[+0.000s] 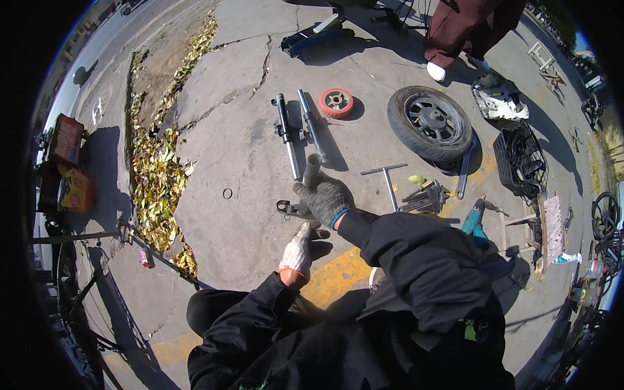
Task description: The person disassembles and reassembles a scooter suspension fork. They remove the inner tube from the outer housing, inspect the components, and then reinsert the tube back into the housing.
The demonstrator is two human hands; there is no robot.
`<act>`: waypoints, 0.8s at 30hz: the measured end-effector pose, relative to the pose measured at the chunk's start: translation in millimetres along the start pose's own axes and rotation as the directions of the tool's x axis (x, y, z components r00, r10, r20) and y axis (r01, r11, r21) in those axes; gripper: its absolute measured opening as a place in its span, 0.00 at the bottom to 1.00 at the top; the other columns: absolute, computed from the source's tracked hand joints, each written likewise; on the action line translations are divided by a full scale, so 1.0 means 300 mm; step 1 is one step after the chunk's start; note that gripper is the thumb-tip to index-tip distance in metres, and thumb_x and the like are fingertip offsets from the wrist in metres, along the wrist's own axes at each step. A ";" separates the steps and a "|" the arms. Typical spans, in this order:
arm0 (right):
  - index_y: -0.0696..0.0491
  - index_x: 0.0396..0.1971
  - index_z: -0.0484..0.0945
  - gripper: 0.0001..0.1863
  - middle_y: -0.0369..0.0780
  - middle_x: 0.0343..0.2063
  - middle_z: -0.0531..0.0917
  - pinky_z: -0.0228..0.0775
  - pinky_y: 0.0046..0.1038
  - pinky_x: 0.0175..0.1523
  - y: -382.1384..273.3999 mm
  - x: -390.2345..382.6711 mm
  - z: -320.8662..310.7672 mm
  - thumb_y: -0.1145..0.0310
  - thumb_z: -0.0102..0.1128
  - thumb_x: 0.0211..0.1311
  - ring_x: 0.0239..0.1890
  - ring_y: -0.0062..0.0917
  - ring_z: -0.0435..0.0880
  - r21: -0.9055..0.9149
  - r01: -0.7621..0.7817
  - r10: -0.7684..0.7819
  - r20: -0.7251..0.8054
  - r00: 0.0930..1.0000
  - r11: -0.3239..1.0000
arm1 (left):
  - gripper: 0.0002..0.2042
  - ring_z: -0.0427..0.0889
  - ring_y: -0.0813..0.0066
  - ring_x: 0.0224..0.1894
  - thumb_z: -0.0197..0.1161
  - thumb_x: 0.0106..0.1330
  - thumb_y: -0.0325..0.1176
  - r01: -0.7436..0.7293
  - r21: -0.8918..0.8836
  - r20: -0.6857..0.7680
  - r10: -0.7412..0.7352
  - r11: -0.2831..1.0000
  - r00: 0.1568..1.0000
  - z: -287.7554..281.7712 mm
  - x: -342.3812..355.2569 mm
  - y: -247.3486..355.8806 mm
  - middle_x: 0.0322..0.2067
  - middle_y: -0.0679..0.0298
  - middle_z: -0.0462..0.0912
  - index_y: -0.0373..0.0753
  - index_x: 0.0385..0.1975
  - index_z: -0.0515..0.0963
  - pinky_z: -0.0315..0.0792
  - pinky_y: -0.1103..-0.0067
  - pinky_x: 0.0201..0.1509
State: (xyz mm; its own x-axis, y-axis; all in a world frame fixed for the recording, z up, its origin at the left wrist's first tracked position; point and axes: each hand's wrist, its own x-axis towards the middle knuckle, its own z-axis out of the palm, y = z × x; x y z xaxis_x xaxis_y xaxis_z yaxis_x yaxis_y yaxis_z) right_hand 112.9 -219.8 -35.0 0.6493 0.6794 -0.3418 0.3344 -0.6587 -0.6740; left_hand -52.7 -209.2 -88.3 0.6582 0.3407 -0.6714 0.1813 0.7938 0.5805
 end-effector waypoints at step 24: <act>0.57 0.36 0.79 0.17 0.43 0.32 0.86 0.75 0.30 0.37 0.337 0.770 -0.583 0.57 0.69 0.58 0.32 0.27 0.86 0.548 0.294 0.188 -0.659 0.729 0.783 | 0.20 0.83 0.63 0.41 0.49 0.77 0.43 0.059 0.320 0.127 -0.105 0.946 0.986 0.075 -0.045 0.085 0.45 0.51 0.81 0.31 0.56 0.70 0.76 0.74 0.48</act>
State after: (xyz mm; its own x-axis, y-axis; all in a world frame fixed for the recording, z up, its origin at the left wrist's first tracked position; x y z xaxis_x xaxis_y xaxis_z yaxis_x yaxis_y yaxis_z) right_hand 416.3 -186.1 -67.6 0.9858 0.1583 0.0559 0.0782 -0.1386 -0.9873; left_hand -40.4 -204.9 -54.2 0.7232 0.1884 -0.6644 0.4441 0.6099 0.6564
